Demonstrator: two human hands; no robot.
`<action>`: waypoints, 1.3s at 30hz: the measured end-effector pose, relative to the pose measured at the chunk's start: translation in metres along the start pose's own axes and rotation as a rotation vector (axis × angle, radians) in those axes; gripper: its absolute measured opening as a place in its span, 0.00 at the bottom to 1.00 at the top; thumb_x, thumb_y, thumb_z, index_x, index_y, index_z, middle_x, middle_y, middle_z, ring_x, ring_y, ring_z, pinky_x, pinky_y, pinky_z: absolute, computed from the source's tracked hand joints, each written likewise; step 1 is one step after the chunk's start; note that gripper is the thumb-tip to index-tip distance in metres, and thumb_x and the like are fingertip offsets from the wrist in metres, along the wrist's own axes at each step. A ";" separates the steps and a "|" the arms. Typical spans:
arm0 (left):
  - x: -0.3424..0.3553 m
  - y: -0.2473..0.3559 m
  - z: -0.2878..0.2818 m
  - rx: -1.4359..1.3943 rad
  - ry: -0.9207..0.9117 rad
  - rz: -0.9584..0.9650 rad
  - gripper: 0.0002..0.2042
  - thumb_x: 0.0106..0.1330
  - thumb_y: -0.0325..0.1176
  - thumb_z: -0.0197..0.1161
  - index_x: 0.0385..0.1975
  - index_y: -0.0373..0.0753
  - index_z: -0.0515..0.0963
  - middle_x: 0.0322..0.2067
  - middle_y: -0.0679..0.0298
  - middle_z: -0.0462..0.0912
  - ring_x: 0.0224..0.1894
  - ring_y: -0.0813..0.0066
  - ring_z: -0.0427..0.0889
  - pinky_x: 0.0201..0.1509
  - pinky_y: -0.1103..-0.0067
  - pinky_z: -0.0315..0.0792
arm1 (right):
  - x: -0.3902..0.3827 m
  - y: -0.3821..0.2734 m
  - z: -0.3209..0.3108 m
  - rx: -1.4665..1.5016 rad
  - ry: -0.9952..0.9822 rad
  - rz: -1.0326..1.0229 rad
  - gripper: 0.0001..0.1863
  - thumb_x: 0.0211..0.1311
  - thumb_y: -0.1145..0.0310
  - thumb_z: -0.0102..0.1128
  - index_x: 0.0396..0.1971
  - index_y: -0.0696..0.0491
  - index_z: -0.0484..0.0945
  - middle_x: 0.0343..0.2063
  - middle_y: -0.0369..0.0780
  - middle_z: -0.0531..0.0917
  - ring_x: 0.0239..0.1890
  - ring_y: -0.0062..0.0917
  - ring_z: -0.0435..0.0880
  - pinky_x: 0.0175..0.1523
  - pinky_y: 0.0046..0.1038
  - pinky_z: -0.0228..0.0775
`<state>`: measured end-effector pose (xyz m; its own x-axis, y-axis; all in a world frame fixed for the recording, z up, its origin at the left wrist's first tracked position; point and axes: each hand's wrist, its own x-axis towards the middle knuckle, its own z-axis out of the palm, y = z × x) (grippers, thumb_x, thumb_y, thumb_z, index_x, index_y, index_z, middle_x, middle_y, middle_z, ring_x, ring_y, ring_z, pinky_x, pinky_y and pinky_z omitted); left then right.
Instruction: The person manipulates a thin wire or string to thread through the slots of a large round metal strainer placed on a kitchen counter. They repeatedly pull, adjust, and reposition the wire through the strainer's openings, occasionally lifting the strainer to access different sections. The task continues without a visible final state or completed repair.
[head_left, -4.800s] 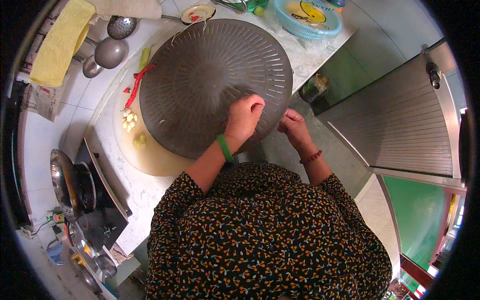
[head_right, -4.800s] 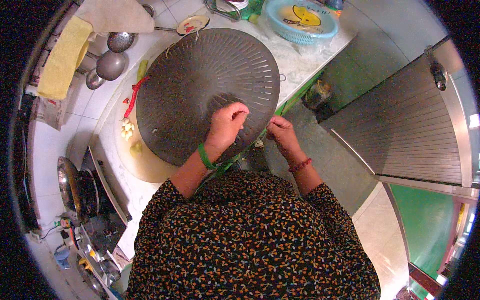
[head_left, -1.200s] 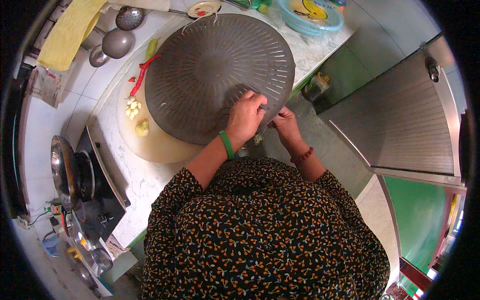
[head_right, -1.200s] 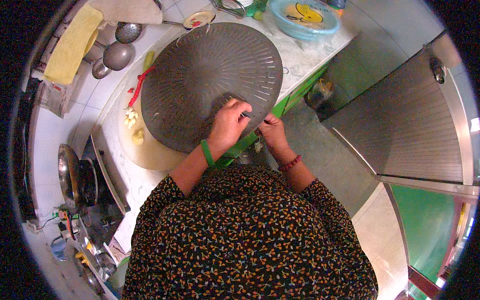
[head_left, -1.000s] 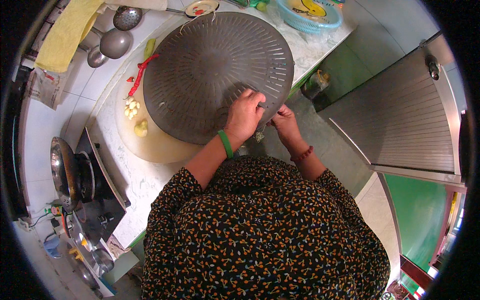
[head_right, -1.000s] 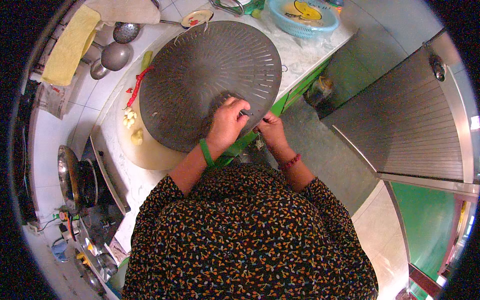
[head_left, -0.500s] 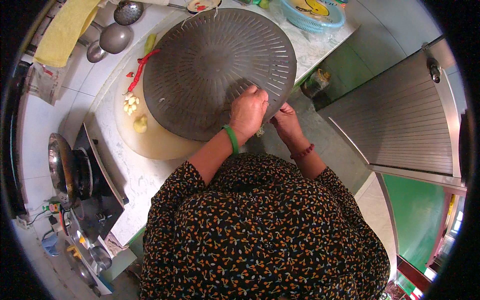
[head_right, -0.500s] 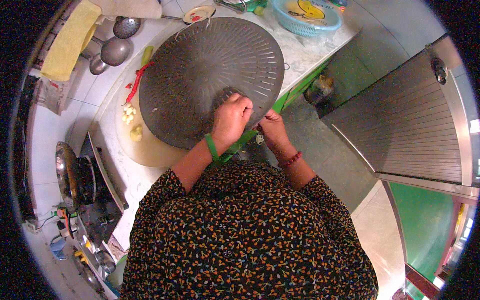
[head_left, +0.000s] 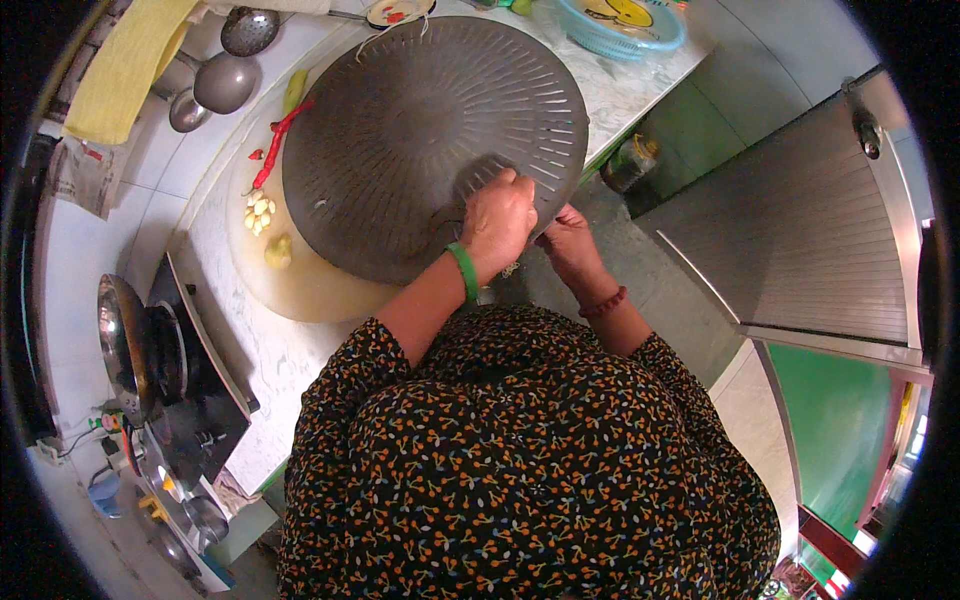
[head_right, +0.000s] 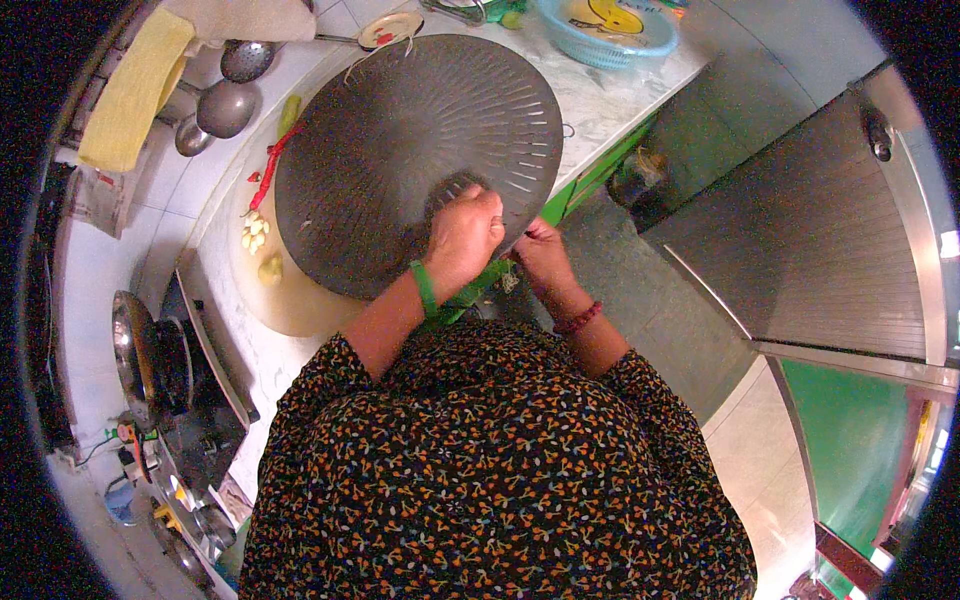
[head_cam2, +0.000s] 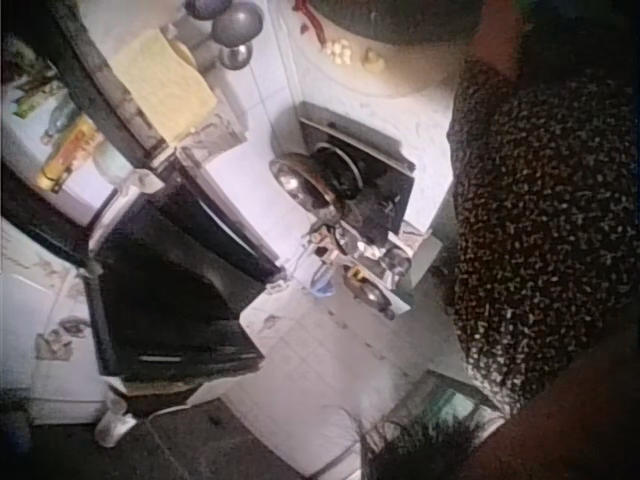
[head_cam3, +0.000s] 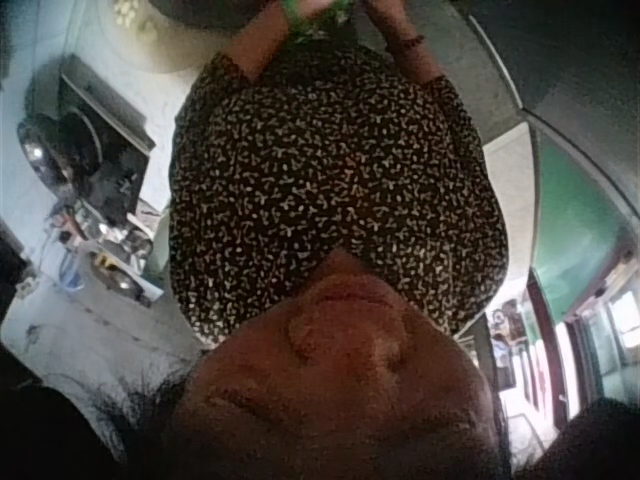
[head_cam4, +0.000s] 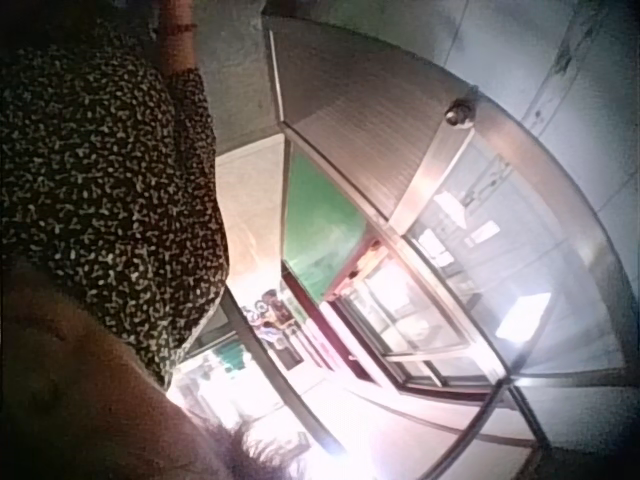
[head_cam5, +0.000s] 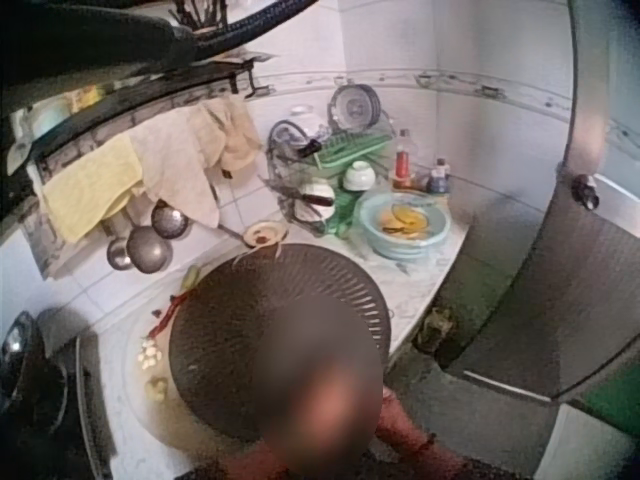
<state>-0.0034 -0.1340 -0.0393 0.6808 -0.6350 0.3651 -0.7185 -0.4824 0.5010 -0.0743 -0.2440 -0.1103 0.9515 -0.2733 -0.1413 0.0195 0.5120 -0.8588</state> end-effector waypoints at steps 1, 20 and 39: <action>-0.001 -0.002 -0.001 -0.039 -0.005 0.014 0.04 0.48 0.23 0.56 0.22 0.36 0.69 0.23 0.52 0.70 0.26 0.50 0.73 0.28 0.62 0.67 | 0.000 0.001 0.000 0.002 0.005 -0.001 0.08 0.55 0.79 0.53 0.33 0.51 0.79 0.27 0.29 0.81 0.25 0.12 0.74 0.30 0.17 0.66; -0.006 -0.003 -0.003 -0.114 0.002 0.016 0.02 0.50 0.24 0.55 0.22 0.34 0.69 0.27 0.52 0.72 0.31 0.52 0.74 0.33 0.65 0.70 | -0.001 -0.001 0.005 0.041 0.062 0.043 0.08 0.54 0.77 0.55 0.33 0.52 0.79 0.27 0.29 0.80 0.24 0.12 0.73 0.28 0.17 0.64; -0.002 -0.008 0.001 -0.121 0.028 0.009 0.04 0.47 0.23 0.56 0.23 0.35 0.69 0.24 0.53 0.71 0.28 0.52 0.73 0.30 0.65 0.67 | -0.004 -0.007 0.005 0.090 -0.045 0.006 0.11 0.55 0.74 0.58 0.39 0.51 0.77 0.36 0.32 0.81 0.36 0.19 0.79 0.41 0.24 0.73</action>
<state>0.0008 -0.1297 -0.0452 0.6794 -0.6212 0.3906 -0.7032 -0.3991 0.5885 -0.0772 -0.2425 -0.1017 0.9645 -0.2340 -0.1223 0.0393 0.5853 -0.8099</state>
